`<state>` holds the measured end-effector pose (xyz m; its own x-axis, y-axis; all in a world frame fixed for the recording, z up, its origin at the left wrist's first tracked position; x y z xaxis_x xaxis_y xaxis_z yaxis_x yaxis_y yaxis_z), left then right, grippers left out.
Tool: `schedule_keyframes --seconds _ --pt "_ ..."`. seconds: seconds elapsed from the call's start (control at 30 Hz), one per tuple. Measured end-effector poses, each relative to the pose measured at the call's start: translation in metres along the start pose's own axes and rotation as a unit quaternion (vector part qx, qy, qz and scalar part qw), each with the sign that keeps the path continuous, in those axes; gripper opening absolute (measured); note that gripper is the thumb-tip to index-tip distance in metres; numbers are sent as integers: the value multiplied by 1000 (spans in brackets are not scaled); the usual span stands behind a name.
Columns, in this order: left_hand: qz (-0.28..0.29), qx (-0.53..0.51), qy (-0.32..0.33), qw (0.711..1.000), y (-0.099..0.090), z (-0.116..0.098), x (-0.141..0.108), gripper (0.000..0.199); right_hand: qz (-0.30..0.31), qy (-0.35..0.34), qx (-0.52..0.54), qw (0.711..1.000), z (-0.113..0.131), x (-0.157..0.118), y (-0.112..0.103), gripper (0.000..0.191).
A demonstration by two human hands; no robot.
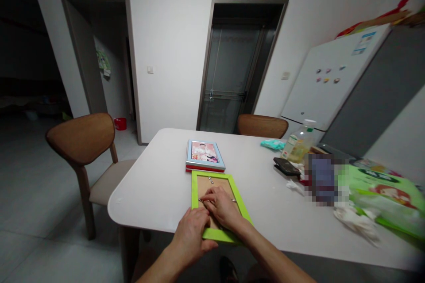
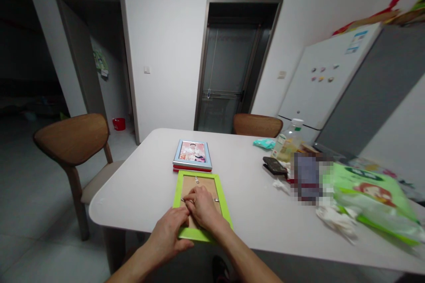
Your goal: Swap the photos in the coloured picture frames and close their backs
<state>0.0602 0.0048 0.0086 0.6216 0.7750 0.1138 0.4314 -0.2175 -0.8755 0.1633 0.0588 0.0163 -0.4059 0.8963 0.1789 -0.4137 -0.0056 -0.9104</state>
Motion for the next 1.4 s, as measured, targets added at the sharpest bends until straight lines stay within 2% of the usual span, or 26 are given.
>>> schedule_keyframes --seconds 0.23,0.33,0.43,0.5,0.57,0.67,0.8,0.9,1.13,1.27,1.4 --pt "1 -2 -9 1000 -1 1 0 43 33 -49 -16 998 6 0 2 24" --pt "-4 -6 -7 1000 -2 1 -1 43 23 -57 -3 998 4 -1 0 25" --pt "-6 -9 -11 1000 -2 1 -1 43 -13 -51 39 998 -3 -7 -10 28" --pt "-10 -13 -10 1000 -1 2 -1 42 -25 -47 58 997 -7 -18 -19 25" --pt "-15 -20 -7 1000 -1 3 -1 41 -8 -56 53 997 -6 -33 -24 22" --pt "-19 -26 -6 999 1 4 -2 42 24 -85 26 996 2 -60 -29 24" --pt "-17 -27 -6 999 2 4 -1 43 24 -110 -8 994 11 -80 -30 27" --pt "-14 -29 -12 999 2 4 -1 47 21 -102 -9 994 7 -79 -27 24" --pt "-11 -25 -12 1000 1 4 0 51 42 -30 23 998 -7 -54 -18 16" --pt "-9 -22 -13 1000 0 4 -1 46 46 -63 13 997 -2 -57 -16 28" --pt "-1 -15 -28 999 0 3 -1 51 33 -100 7 994 0 -67 -17 34"
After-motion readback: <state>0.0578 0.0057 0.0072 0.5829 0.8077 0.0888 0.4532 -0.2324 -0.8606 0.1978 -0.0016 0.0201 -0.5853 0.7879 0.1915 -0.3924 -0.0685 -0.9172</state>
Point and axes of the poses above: each hand's wrist, its own x-axis towards the middle knuckle, its own y-axis out of the palm, z = x × y, the point moved 5 cm from there along x, towards the middle knuckle, and after that the axes turned 9 degrees about z, right-handed, at the moved point
